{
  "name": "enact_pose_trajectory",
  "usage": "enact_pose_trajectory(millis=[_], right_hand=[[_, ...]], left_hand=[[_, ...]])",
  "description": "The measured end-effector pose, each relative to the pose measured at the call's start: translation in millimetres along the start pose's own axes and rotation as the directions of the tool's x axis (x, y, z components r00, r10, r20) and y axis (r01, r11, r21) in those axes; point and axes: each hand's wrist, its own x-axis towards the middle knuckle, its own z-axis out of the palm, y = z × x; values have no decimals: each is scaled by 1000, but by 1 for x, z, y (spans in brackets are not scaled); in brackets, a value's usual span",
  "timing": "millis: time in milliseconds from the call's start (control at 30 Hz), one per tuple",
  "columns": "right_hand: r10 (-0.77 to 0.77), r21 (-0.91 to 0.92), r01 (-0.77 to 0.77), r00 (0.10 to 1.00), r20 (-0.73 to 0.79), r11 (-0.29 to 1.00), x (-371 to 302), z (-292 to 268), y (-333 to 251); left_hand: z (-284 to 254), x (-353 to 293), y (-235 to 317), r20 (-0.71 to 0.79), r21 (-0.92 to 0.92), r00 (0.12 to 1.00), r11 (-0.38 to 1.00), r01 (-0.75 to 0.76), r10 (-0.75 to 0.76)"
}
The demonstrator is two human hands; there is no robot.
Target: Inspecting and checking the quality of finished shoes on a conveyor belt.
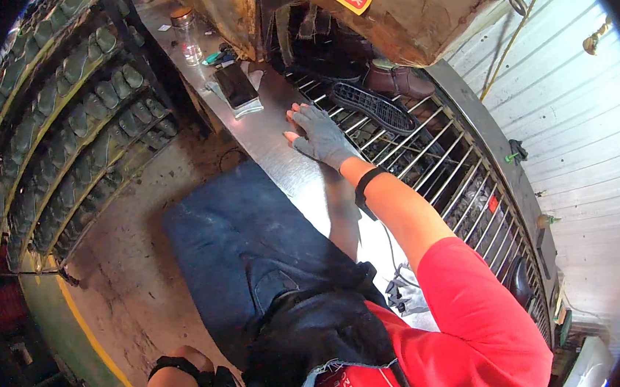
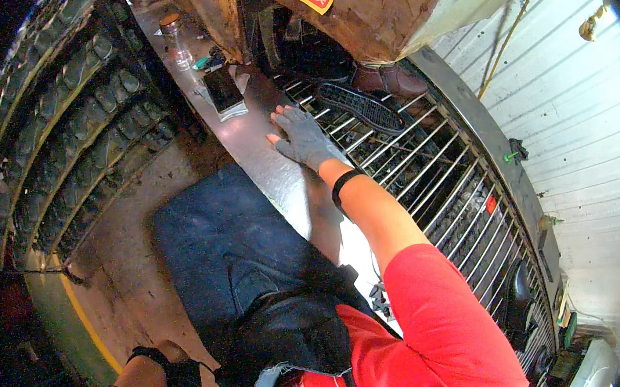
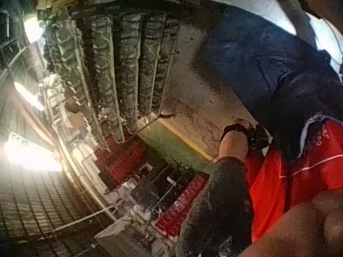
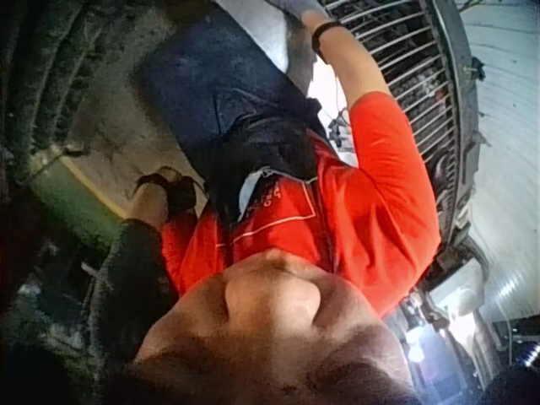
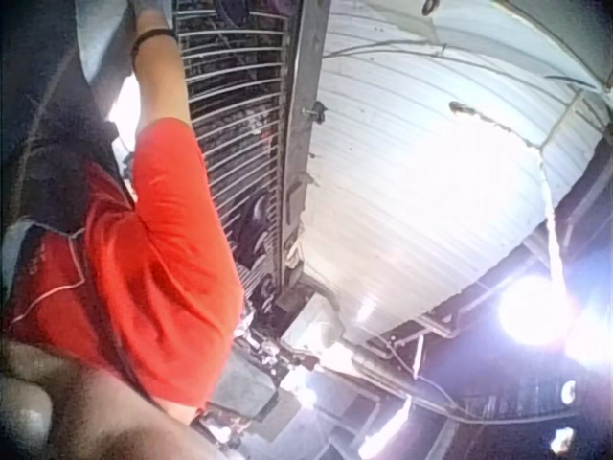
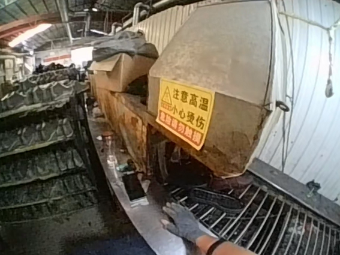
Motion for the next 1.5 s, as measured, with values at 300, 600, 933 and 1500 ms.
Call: enact_pose_trajectory(millis=[300,600,933,1500], right_hand=[[-17,14,17,1000,-20,1000,3,3,5],[-25,23,26,1000,-14,999,6,-2,6],[8,0,-8,1000,27,1000,6,-1,12],[-4,10,4,1000,20,1000,12,-6,11]], left_hand=[[-32,-16,-1,81,-134,983,979,-153,164],[-5,8,0,142,-282,934,918,-280,328],[-34,-42,7,50,-286,920,888,-359,388],[-82,-102,-3,-4,-319,896,849,-421,443]])
